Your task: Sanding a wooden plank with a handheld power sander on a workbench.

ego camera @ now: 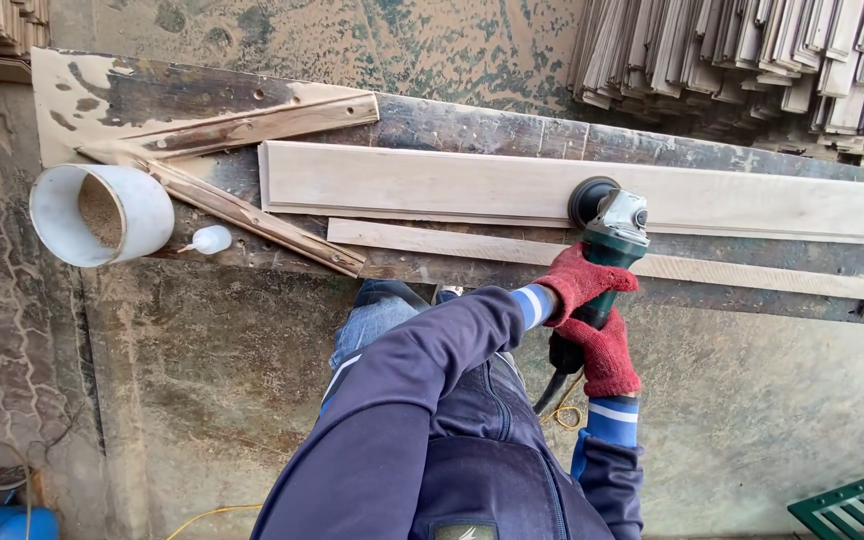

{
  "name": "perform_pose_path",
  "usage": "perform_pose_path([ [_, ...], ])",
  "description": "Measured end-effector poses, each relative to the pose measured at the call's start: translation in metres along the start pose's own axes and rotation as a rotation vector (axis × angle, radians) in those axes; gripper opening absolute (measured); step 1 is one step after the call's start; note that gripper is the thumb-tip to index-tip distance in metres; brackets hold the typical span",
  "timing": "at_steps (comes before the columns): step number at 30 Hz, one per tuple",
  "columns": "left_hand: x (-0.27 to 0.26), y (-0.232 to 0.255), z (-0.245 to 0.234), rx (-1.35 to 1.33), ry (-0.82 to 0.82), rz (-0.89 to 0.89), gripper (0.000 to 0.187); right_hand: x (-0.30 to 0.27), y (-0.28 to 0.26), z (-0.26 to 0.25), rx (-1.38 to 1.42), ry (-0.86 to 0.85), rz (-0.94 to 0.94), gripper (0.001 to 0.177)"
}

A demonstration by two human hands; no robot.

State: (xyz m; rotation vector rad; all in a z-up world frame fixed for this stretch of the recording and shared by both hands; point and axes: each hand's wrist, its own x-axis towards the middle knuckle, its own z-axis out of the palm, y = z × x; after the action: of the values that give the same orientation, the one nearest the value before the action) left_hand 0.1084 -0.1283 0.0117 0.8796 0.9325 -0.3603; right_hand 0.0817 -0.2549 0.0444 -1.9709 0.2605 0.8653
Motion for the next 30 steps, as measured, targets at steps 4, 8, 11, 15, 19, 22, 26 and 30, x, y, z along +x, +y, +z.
perform_pose_path([
  [4,-0.008,0.0,-0.022,-0.031,0.017,0.021,0.084,-0.013,-0.016,0.019,-0.031,-0.017,-0.014,0.057],
  [8,-0.023,0.005,-0.04,-0.087,0.023,0.028,0.083,-0.012,-0.012,0.03,-0.087,-0.047,-0.031,0.053],
  [11,-0.018,-0.005,-0.055,-0.129,0.047,0.049,0.082,-0.021,-0.019,0.044,-0.085,-0.074,-0.039,0.053],
  [15,-0.032,-0.003,-0.081,-0.154,0.057,0.047,0.084,-0.037,-0.031,0.062,-0.119,-0.1,-0.046,0.051],
  [19,-0.045,-0.003,-0.104,-0.243,0.075,0.065,0.077,-0.044,-0.031,0.077,-0.122,-0.138,-0.051,0.049],
  [22,-0.046,-0.012,-0.12,-0.273,0.089,0.067,0.074,-0.053,-0.038,0.096,-0.155,-0.165,-0.039,0.051],
  [26,-0.065,-0.016,-0.147,-0.379,0.146,0.094,0.069,-0.061,-0.044,0.117,-0.233,-0.226,-0.026,0.055],
  [30,-0.071,-0.029,-0.172,-0.451,0.198,0.063,0.071,-0.065,-0.058,0.139,-0.285,-0.286,-0.033,0.055],
])
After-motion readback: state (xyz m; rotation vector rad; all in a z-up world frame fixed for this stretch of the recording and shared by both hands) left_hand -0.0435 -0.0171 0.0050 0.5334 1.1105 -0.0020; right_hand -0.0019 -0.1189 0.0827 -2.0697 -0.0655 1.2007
